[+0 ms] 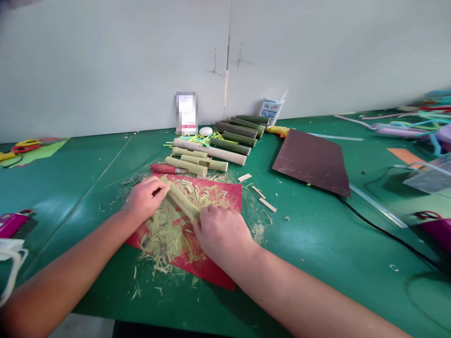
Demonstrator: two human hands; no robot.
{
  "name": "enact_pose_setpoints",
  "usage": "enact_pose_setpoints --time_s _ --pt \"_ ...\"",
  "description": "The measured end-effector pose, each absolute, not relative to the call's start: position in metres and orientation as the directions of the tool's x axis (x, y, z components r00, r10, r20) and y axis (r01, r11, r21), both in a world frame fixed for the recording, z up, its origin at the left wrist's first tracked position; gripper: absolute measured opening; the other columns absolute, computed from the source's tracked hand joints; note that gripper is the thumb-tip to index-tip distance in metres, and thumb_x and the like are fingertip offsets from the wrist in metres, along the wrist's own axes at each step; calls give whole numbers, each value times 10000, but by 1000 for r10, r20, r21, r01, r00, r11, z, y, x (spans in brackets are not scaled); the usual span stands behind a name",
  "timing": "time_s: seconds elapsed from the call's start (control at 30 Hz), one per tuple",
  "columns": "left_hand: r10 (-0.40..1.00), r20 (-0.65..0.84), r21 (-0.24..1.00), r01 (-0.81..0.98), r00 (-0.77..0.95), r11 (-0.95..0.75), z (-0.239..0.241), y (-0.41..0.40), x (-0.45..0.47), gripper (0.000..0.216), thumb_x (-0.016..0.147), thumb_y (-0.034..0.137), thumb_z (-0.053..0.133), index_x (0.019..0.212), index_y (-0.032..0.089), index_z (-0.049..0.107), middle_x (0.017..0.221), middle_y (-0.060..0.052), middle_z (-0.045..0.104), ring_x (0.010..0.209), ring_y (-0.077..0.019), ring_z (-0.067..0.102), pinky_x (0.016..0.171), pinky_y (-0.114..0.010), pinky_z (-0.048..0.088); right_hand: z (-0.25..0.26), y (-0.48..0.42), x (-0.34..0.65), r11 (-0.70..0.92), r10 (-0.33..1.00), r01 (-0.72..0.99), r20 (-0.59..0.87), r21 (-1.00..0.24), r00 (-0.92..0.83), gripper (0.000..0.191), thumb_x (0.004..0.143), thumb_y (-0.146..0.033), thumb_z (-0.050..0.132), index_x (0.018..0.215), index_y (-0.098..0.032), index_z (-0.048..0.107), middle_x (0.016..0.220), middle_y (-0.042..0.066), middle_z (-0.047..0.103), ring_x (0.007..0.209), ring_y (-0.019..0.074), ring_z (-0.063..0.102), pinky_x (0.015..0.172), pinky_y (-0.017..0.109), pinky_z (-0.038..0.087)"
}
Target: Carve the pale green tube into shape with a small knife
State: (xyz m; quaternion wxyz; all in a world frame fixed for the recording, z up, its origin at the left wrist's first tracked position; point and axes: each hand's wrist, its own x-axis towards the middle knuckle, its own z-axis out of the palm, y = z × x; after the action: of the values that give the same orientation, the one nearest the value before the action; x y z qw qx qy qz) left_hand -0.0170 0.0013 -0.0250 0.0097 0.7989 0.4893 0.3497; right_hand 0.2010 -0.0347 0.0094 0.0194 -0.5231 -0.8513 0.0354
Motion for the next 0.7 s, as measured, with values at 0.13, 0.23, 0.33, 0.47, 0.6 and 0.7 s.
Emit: enact_pose_setpoints --time_s 0.13,0.23,0.33,0.47,0.6,0.7 --pt "785 488 393 707 382 -588 -26 -5 -11 143 873 216 501 800 169 616 725 -24 586 668 -127 550 648 -262 454 11 -35 200 460 887 884 -5 -79 -462 296 889 -349 406 725 -177 583 719 50 619 608 166 589 477 271 276" --pt "778 554 369 751 295 -548 -25 -5 -10 149 861 217 523 747 166 606 707 -22 582 675 -135 548 648 -272 449 11 -35 200 447 893 891 -18 -80 -449 309 889 -364 405 725 -178 590 720 51 625 602 165 585 477 270 279" --pt "785 522 373 738 334 -562 -25 -7 -7 155 871 214 507 772 161 614 709 -23 577 665 -129 545 639 -262 447 10 -34 201 455 889 888 -22 -70 -457 303 886 -348 408 729 -175 601 703 53 624 605 177 592 486 274 292" --pt "783 494 387 710 380 -588 -25 -6 -8 159 879 214 494 800 165 623 729 -31 592 679 -130 556 658 -260 456 9 -34 202 474 880 879 -12 -54 -476 314 891 -346 397 736 -172 608 713 62 624 634 194 603 505 282 320" --pt "777 555 338 774 295 -536 -25 -4 -11 171 870 221 507 756 158 619 726 -37 591 684 -141 554 659 -274 455 11 -35 201 452 891 890 -24 -58 -454 315 891 -364 395 750 -172 601 727 62 627 624 192 601 495 282 317" --pt "781 468 352 723 414 -595 -25 -9 -8 169 889 223 485 836 161 634 742 -31 591 673 -122 555 647 -250 457 12 -35 201 457 888 887 -20 -67 -459 308 890 -358 400 742 -171 595 717 56 628 633 192 607 500 280 311"
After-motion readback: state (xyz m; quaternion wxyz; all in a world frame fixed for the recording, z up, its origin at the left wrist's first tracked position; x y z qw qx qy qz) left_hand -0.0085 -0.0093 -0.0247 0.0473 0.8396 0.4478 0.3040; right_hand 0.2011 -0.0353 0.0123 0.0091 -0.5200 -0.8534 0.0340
